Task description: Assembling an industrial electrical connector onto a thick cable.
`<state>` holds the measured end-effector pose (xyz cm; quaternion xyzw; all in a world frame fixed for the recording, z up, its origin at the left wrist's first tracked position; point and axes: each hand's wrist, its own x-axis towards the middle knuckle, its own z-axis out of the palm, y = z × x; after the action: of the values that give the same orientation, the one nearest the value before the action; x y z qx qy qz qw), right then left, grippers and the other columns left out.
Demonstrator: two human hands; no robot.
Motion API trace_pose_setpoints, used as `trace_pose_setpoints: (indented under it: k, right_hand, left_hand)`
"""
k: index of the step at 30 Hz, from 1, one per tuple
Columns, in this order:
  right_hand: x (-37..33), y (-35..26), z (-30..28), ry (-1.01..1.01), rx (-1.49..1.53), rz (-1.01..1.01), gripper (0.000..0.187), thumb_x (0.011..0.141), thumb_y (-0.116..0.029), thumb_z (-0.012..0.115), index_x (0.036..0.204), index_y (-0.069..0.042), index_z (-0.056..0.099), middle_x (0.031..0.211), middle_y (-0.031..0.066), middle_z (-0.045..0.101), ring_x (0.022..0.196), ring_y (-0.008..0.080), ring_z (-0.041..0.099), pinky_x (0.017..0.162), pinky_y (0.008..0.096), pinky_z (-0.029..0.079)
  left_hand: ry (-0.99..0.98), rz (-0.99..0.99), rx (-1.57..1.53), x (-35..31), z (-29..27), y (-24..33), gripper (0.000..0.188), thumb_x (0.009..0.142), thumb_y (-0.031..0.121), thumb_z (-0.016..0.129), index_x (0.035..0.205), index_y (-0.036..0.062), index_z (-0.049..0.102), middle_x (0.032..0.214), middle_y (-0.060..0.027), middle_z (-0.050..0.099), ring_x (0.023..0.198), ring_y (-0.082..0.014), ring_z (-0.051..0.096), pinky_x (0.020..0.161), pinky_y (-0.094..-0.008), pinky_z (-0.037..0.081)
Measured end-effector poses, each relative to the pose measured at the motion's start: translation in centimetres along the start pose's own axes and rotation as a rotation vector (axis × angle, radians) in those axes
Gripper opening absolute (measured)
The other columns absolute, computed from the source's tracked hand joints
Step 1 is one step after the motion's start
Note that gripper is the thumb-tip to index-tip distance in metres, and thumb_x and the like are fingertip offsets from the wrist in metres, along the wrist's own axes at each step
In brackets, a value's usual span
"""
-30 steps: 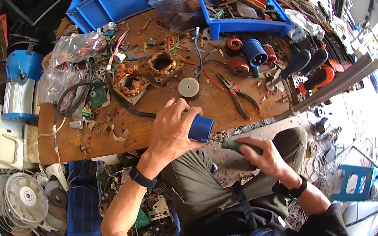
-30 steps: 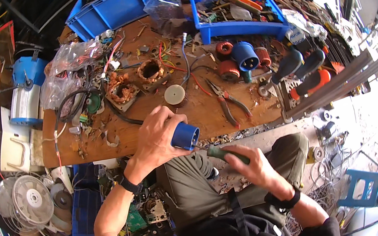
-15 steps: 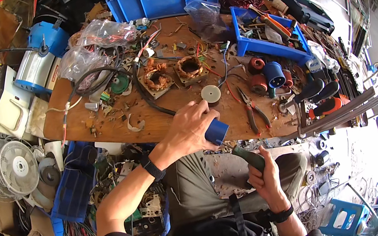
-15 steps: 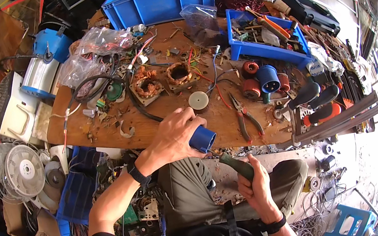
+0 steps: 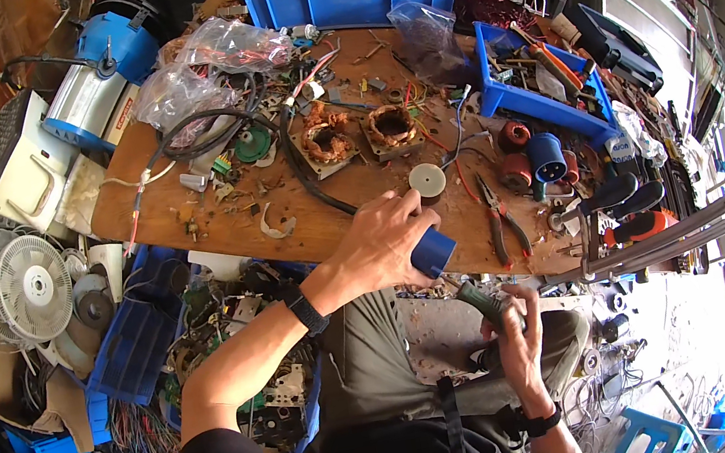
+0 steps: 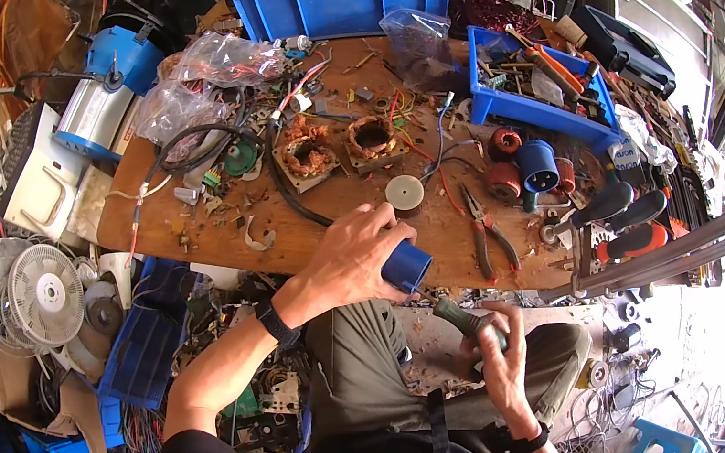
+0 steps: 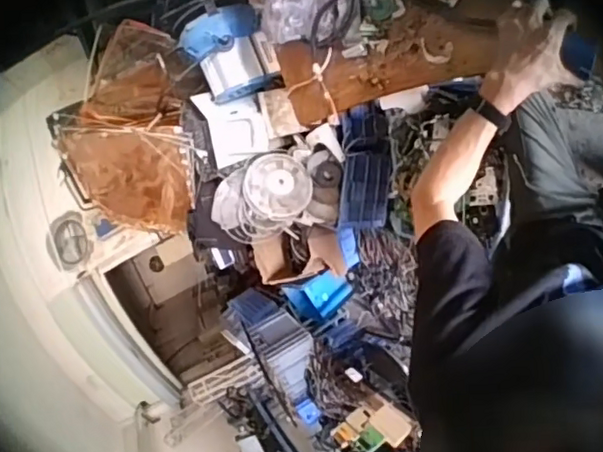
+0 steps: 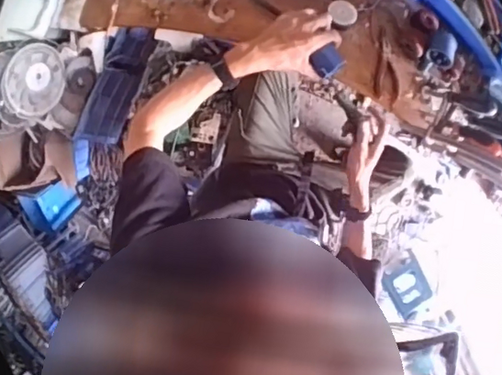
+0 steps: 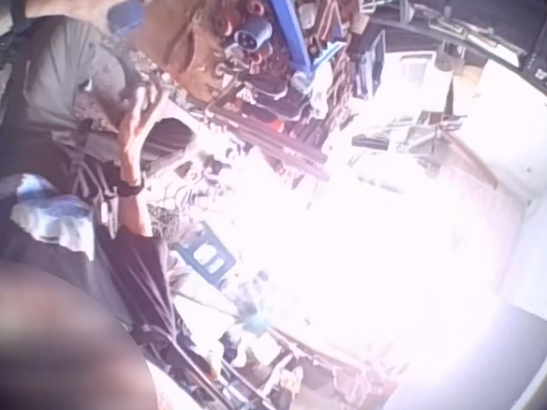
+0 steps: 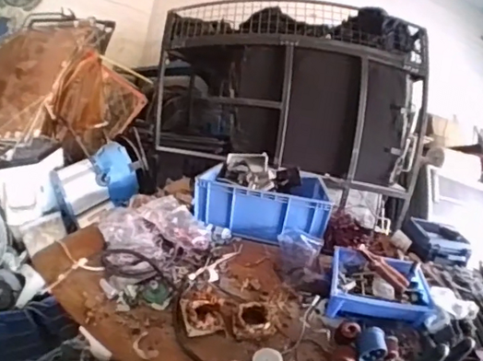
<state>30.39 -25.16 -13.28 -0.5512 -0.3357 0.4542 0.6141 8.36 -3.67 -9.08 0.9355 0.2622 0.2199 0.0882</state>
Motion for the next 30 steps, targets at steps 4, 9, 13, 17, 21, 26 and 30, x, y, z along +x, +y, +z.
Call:
trace_pose_setpoints:
  k: [4,9,13,17,21,26,30]
  right_hand:
    - [0.5,0.5,0.6,0.230,0.376,0.432,0.027,0.118,-0.036,0.057,0.108,-0.011,0.059,0.070,0.0056,0.062,0.051,0.0130,0.053,0.048,0.0276,0.041]
    - [0.1,0.5,-1.3,-0.009,0.423,0.362,0.021,0.112,-0.025,0.070,0.106,-0.009,0.058,0.080,0.0073,0.066,0.061,0.0125,0.058,0.053,0.0261,0.043]
    - [-1.0,1.3,-1.3,-0.066,-0.497,-0.315,0.036,0.099,-0.004,0.082,0.126,0.000,0.059,0.114,0.0143,0.066,0.104,0.0242,0.067,0.095,0.0379,0.054]
    - [-0.5,0.8,-0.2,0.062,-0.413,-0.304,0.034,0.102,-0.009,0.080,0.128,-0.002,0.058,0.104,0.0099,0.067,0.091,0.0188,0.065,0.084,0.0332,0.054]
    - [0.0,-0.7,0.3,0.141,-0.065,0.195,0.022,0.114,-0.022,0.063,0.125,-0.004,0.058,0.079,-0.0006,0.055,0.068,0.0110,0.051,0.070,0.0265,0.045]
    - [-0.5,0.1,-0.2,0.112,-0.378,-0.097,0.020,0.113,-0.020,0.063,0.123,-0.004,0.057,0.101,0.0070,0.061,0.085,0.0149,0.057,0.077,0.0290,0.048]
    - [-0.8,1.0,-0.9,-0.077,-0.557,-0.537,0.033,0.098,-0.001,0.077,0.125,-0.004,0.057,0.121,0.0134,0.059,0.113,0.0217,0.059,0.101,0.0361,0.049]
  left_hand:
    - [0.001,-0.006,0.000,0.0,0.2,0.0,0.079,0.062,0.053,0.103,0.122,0.0138,0.068,0.117,-0.0075,0.056,0.114,-0.0311,0.063,0.098,-0.0474,0.058]
    - [0.010,-0.004,-0.002,-0.1,0.4,-0.2,0.078,0.061,0.051,0.103,0.121,0.0137,0.069,0.116,-0.0075,0.056,0.114,-0.0312,0.063,0.097,-0.0476,0.058]
    - [0.043,0.020,-0.019,-0.2,0.4,-0.2,0.080,0.061,0.052,0.103,0.122,0.0130,0.069,0.117,-0.0085,0.057,0.114,-0.0318,0.064,0.097,-0.0482,0.058]
    - [0.004,0.000,-0.014,-0.1,0.1,-0.1,0.080,0.062,0.053,0.103,0.123,0.0125,0.068,0.118,-0.0092,0.057,0.114,-0.0324,0.064,0.097,-0.0482,0.058]
    - [-0.015,-0.002,0.000,0.1,0.0,0.0,0.079,0.063,0.053,0.102,0.122,0.0121,0.068,0.118,-0.0090,0.057,0.113,-0.0324,0.064,0.096,-0.0473,0.058]
    - [0.026,0.005,-0.008,0.0,0.2,0.0,0.078,0.063,0.053,0.102,0.121,0.0121,0.068,0.117,-0.0086,0.058,0.111,-0.0316,0.064,0.095,-0.0464,0.058]
    - [0.050,0.020,0.009,-0.1,0.3,-0.1,0.076,0.065,0.054,0.101,0.119,0.0123,0.068,0.116,-0.0086,0.058,0.109,-0.0311,0.064,0.093,-0.0456,0.058]
